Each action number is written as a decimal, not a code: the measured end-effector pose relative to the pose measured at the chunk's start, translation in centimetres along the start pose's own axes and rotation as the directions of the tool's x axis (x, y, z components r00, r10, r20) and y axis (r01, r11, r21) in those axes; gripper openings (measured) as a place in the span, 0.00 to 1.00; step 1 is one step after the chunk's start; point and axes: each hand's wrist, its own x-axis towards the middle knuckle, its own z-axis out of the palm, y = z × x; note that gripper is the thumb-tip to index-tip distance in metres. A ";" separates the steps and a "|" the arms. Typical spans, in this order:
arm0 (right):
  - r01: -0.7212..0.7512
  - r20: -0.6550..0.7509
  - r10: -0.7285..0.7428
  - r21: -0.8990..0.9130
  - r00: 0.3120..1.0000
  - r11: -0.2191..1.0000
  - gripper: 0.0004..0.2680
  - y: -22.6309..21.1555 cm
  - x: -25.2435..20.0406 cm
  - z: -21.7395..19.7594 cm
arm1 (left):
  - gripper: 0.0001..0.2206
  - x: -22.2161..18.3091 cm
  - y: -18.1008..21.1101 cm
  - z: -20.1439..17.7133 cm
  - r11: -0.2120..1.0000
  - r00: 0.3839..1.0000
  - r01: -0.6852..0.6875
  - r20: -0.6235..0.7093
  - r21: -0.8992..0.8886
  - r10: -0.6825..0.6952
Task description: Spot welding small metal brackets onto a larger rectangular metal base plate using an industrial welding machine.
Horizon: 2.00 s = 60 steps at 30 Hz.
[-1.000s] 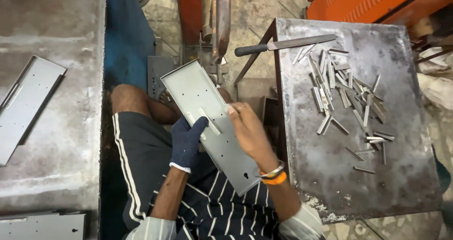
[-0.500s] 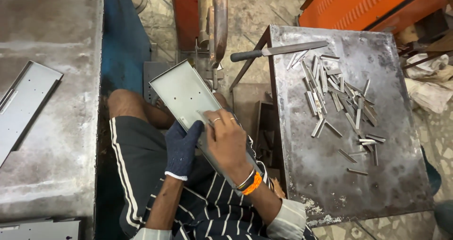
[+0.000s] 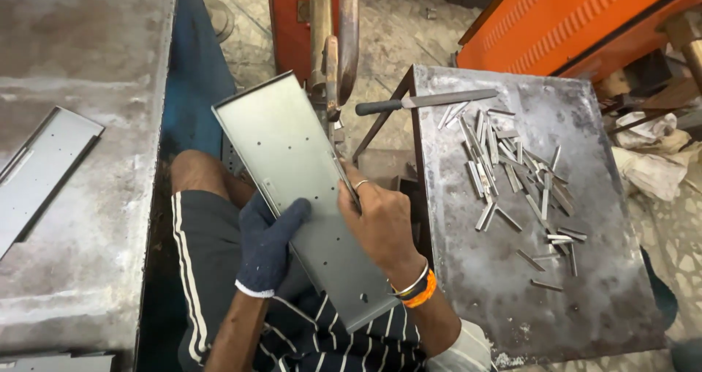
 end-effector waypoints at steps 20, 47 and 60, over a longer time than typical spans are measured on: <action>-0.144 -0.021 0.143 -0.005 0.989 0.990 0.11 -0.6 5.5 -1.8 | 0.18 3.2 5.5 3.5 0.993 0.995 -0.062 0.089 0.102 0.053; -0.232 0.196 0.238 -0.053 0.951 0.971 0.18 -1.3 6.3 -3.6 | 0.20 6.9 8.3 4.2 0.985 0.991 -0.111 0.096 0.131 0.098; -0.269 0.273 0.249 0.038 0.929 0.962 0.12 -0.8 8.1 -2.7 | 0.17 10.3 9.1 3.7 0.965 0.976 -0.193 0.138 0.178 0.170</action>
